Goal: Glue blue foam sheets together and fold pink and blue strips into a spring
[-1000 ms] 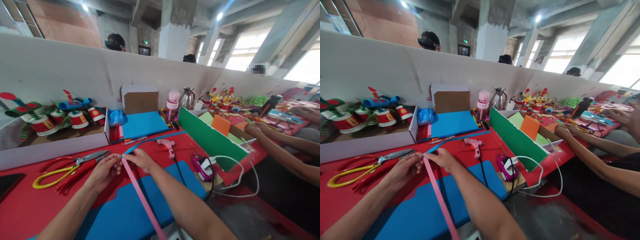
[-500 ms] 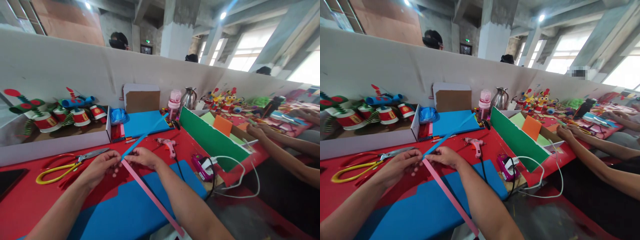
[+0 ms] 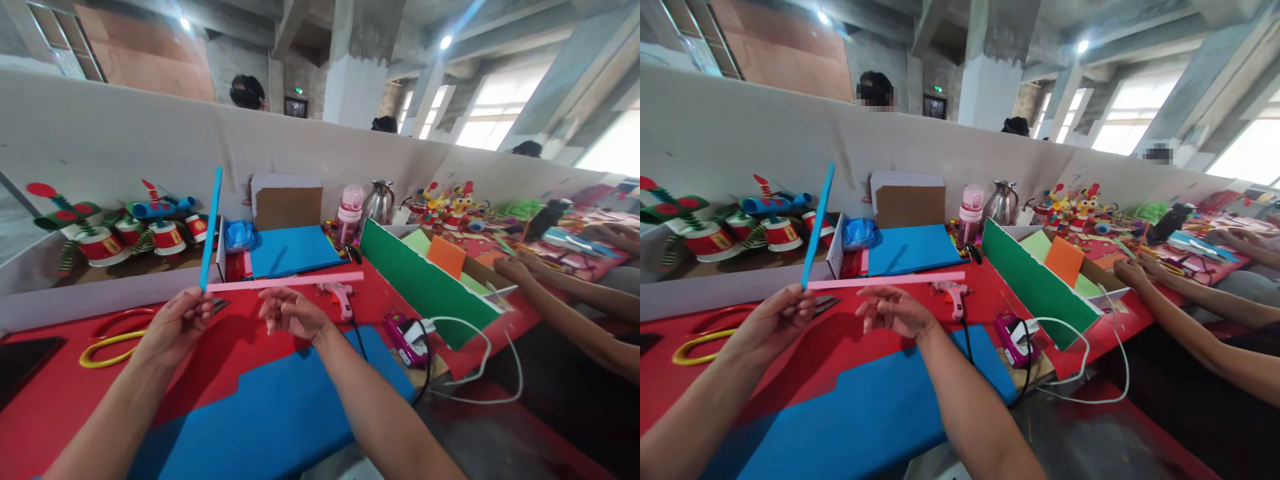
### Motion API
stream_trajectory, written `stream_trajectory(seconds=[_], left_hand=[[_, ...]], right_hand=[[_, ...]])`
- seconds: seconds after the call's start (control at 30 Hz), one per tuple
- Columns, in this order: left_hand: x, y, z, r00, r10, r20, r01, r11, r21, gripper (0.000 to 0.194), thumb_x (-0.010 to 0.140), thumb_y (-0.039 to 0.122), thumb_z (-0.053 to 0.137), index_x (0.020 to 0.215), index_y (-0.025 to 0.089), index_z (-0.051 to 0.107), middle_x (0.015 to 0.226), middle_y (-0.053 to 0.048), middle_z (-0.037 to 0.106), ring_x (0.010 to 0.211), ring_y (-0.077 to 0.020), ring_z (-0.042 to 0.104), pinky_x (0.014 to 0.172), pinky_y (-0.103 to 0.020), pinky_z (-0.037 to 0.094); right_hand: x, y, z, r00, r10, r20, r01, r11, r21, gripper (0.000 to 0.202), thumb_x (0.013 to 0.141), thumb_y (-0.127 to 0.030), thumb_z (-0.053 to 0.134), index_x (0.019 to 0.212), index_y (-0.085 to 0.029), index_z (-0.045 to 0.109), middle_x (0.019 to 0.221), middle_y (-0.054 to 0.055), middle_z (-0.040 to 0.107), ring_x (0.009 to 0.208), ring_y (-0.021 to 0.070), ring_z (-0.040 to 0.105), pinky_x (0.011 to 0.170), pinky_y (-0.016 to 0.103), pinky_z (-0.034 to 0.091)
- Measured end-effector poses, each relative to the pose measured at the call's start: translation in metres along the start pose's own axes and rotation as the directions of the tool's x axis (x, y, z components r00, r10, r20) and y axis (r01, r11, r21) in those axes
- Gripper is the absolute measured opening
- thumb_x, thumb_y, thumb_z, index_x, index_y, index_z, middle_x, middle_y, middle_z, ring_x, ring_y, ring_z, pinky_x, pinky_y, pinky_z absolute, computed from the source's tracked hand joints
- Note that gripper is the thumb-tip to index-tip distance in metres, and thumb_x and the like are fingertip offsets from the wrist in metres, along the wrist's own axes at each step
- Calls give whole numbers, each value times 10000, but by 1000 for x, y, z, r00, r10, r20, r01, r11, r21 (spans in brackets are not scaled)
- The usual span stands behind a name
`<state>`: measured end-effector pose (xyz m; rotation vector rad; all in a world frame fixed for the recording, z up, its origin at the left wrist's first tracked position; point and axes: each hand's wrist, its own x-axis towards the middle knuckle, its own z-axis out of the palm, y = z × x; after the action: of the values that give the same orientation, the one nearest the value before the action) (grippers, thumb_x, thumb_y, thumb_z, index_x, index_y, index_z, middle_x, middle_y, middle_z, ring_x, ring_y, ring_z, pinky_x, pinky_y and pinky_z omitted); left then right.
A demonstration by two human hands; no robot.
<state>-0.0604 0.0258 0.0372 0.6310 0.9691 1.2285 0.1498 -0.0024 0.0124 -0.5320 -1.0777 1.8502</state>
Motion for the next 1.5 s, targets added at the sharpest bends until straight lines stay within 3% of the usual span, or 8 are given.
stream_trajectory(seconds=[0.1,0.2,0.37,0.63,1.03,1.13,1.23,1.5], left_hand=[[-4,-18,8,1000,1,25,-1,1000,-2,90,749,52,595,696,124,584,657,-24,670,506,-72,594,483,-130,502],[-11,-36,17,990,-83,118,77,995,59,82,724,53,625,684,116,591,647,-43,683,500,-99,615,476,-169,508],[-14,-47,24,979,-140,149,117,982,150,123,682,111,702,672,123,580,615,-41,679,459,-95,589,439,-173,473],[-11,-51,15,962,-155,227,104,969,223,213,607,216,782,699,125,613,654,-42,681,495,-103,591,458,-187,474],[-13,-48,19,975,-165,147,124,959,255,200,543,179,790,639,136,620,585,-21,651,466,-104,569,444,-185,470],[-14,-48,19,975,-163,148,122,960,251,220,529,191,800,638,143,615,580,-10,646,460,-98,561,446,-182,469],[-14,-48,18,974,-156,164,111,960,255,243,521,214,807,641,142,608,591,-12,647,466,-100,561,445,-187,467],[-11,-49,20,969,-150,198,102,967,234,263,523,253,780,609,147,555,529,4,602,445,-97,534,416,-191,448]], right_hand=[[13,14,6,955,1,-295,-19,998,-57,420,529,-434,830,787,-173,624,679,-28,629,548,78,535,571,227,446],[20,24,10,914,17,-405,-62,993,-99,442,508,-486,826,712,-157,612,608,-38,590,543,72,503,565,212,412],[20,26,12,903,29,-430,-67,995,-73,444,548,-542,779,682,-176,566,585,-52,574,544,77,503,576,216,408],[22,33,11,860,-42,-508,-72,977,-203,397,525,-444,807,674,-173,560,540,-56,585,520,75,522,540,210,386],[20,26,18,857,57,-513,-124,987,-99,212,678,-294,698,630,-179,526,529,-64,559,454,58,493,479,188,422],[19,24,19,828,59,-558,-142,984,-107,147,683,-208,638,602,-181,517,511,-64,548,440,58,478,455,181,414],[20,25,18,798,56,-600,-175,974,-142,110,660,-142,589,597,-186,510,496,-68,548,417,57,463,435,178,404],[20,27,14,825,-99,-556,-173,893,-415,55,658,-171,576,637,-194,530,454,-78,528,415,71,479,420,176,346]])
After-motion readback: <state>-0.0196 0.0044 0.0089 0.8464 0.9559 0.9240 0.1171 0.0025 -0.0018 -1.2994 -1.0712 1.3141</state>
